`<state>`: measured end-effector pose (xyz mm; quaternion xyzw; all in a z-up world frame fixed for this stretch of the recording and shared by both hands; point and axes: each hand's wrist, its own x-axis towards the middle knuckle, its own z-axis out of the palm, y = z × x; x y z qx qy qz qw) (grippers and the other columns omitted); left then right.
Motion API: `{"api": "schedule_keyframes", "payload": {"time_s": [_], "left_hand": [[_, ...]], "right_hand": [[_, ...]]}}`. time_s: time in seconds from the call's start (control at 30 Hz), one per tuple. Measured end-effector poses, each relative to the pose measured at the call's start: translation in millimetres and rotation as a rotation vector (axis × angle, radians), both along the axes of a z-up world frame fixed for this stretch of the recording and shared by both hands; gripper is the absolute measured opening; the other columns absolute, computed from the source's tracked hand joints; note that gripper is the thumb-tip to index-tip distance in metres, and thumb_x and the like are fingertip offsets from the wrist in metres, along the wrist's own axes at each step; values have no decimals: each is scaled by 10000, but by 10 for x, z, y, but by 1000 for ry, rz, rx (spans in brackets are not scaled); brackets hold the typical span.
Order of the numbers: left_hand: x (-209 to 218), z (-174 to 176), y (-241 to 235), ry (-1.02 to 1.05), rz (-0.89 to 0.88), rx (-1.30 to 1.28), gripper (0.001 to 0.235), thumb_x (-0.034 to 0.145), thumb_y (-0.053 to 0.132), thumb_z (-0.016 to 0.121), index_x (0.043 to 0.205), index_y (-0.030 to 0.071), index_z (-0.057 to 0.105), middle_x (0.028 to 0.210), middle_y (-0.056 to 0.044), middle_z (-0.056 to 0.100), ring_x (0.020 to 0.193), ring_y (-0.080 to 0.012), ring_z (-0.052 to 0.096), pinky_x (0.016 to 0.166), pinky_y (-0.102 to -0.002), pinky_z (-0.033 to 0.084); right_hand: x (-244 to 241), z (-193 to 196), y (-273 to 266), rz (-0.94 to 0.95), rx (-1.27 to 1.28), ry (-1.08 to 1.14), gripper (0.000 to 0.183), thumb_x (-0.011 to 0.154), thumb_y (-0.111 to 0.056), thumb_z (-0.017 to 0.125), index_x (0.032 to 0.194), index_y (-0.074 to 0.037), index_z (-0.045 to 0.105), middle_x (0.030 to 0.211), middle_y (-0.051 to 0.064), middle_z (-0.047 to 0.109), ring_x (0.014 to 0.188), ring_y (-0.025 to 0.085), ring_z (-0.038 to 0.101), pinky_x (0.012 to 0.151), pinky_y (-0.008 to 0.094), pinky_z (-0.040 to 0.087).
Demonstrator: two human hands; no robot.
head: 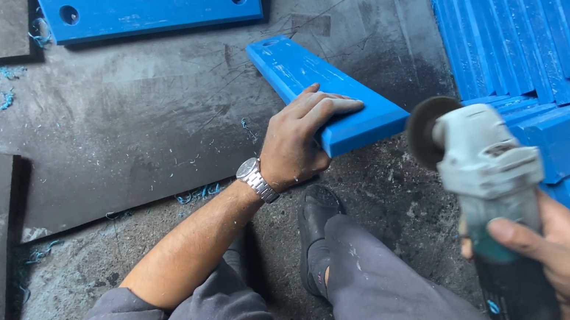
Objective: Finishing blue plastic blocks using an angle grinder and a deburring tool on a workshop floor.
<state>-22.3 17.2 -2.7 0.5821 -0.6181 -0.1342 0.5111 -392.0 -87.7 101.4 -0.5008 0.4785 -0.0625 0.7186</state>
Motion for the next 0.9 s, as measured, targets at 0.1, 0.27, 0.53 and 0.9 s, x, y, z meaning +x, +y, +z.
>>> {"api": "schedule_keyframes", "payload": {"time_s": [0.1, 0.27, 0.53, 0.9], "left_hand": [[9, 12, 40, 8, -4, -5, 653, 727, -12, 744, 1334, 194, 615, 1267, -24, 699, 1259, -266, 662, 1235, -538, 430], [124, 1, 235, -17, -101, -17, 559, 767, 108, 807, 1286, 158, 606, 1295, -70, 652, 1269, -293, 633, 1197, -559, 426], [373, -917, 1137, -487, -289, 120, 349, 838, 180, 732, 1151, 169, 579, 1399, -132, 565, 1319, -309, 559, 1209, -598, 352], [1798, -1722, 1678, -1151, -700, 560, 504, 768, 169, 729, 1215, 237, 505, 1587, -48, 344, 1461, -238, 316, 1202, -536, 278]], "right_hand": [[315, 181, 187, -223, -102, 17, 580, 989, -243, 598, 1436, 104, 472, 1092, 279, 640, 916, 343, 666, 791, 464, 548], [167, -257, 248, -231, -113, -173, 665, 897, -221, 643, 1443, 106, 447, 1191, 270, 624, 999, 348, 677, 866, 473, 569], [67, -1238, 228, -189, -129, -156, 738, 809, -228, 658, 1440, 74, 423, 1201, 248, 621, 993, 353, 675, 812, 472, 581], [177, -2644, 380, -4, -748, 396, 900, 751, -205, 830, 1496, 93, 421, 1353, 238, 609, 1250, 310, 593, 1059, 398, 452]]}}
